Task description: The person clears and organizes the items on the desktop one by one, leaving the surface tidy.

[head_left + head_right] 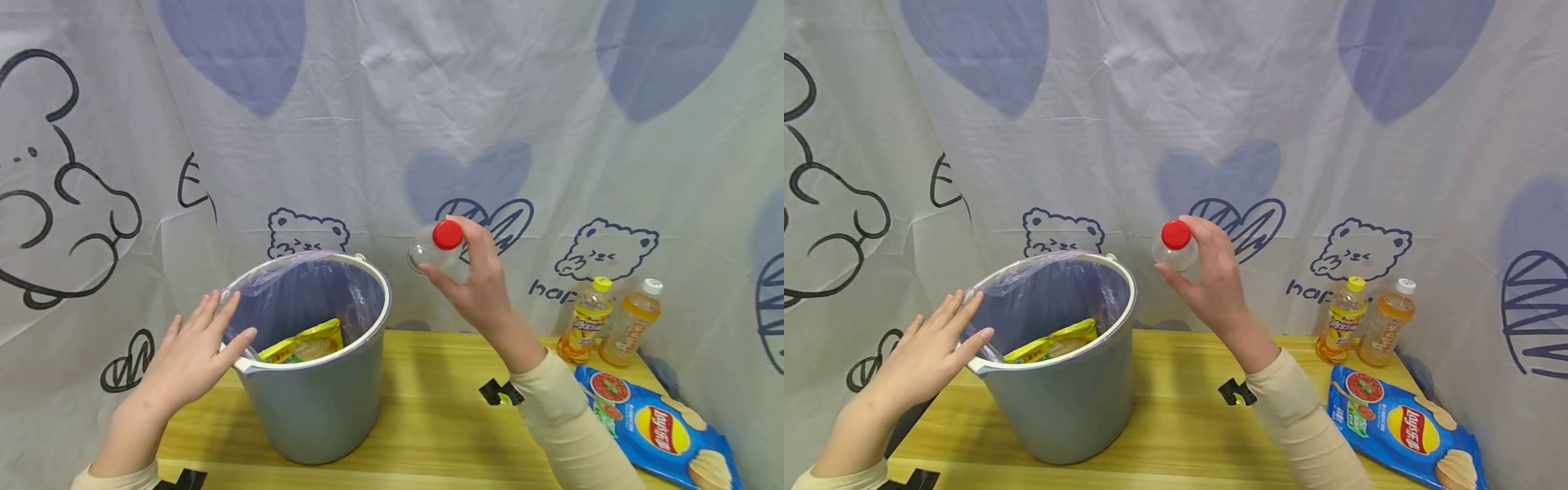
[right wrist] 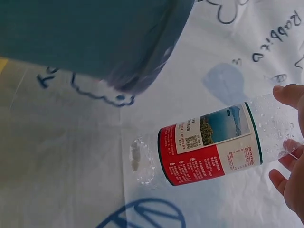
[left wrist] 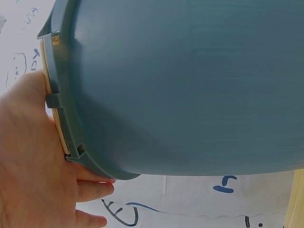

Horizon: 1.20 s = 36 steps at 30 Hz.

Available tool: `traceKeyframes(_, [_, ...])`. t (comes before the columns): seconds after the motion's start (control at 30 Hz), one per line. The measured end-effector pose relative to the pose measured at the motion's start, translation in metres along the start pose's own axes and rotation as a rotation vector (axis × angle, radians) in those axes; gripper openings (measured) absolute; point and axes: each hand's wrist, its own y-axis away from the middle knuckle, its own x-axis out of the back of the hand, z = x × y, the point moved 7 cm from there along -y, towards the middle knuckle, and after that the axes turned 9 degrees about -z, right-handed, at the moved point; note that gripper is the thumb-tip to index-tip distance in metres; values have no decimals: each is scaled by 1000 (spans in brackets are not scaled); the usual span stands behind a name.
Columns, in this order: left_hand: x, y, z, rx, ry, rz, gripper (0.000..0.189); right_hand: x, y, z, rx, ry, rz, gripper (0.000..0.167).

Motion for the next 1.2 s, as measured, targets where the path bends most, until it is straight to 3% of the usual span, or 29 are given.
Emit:
traceKeyframes(0.2, [-1,0,-1,2,2,-4,79,-5,-7,-15,-8,-100,56,69])
traceKeyframes(0.47, [-3,1,-2,6,6,-13,79,-16,-11,-26,-38,-148,95,72])
traceKeyframes(0.83, [0,1,0,5,8,-9,79,-39,-4,-28,-129,-197,4,72])
traceKeyframes(1.2, [0,0,0,-1,9,4,78,-58,23,-11,-229,-291,-64,73])
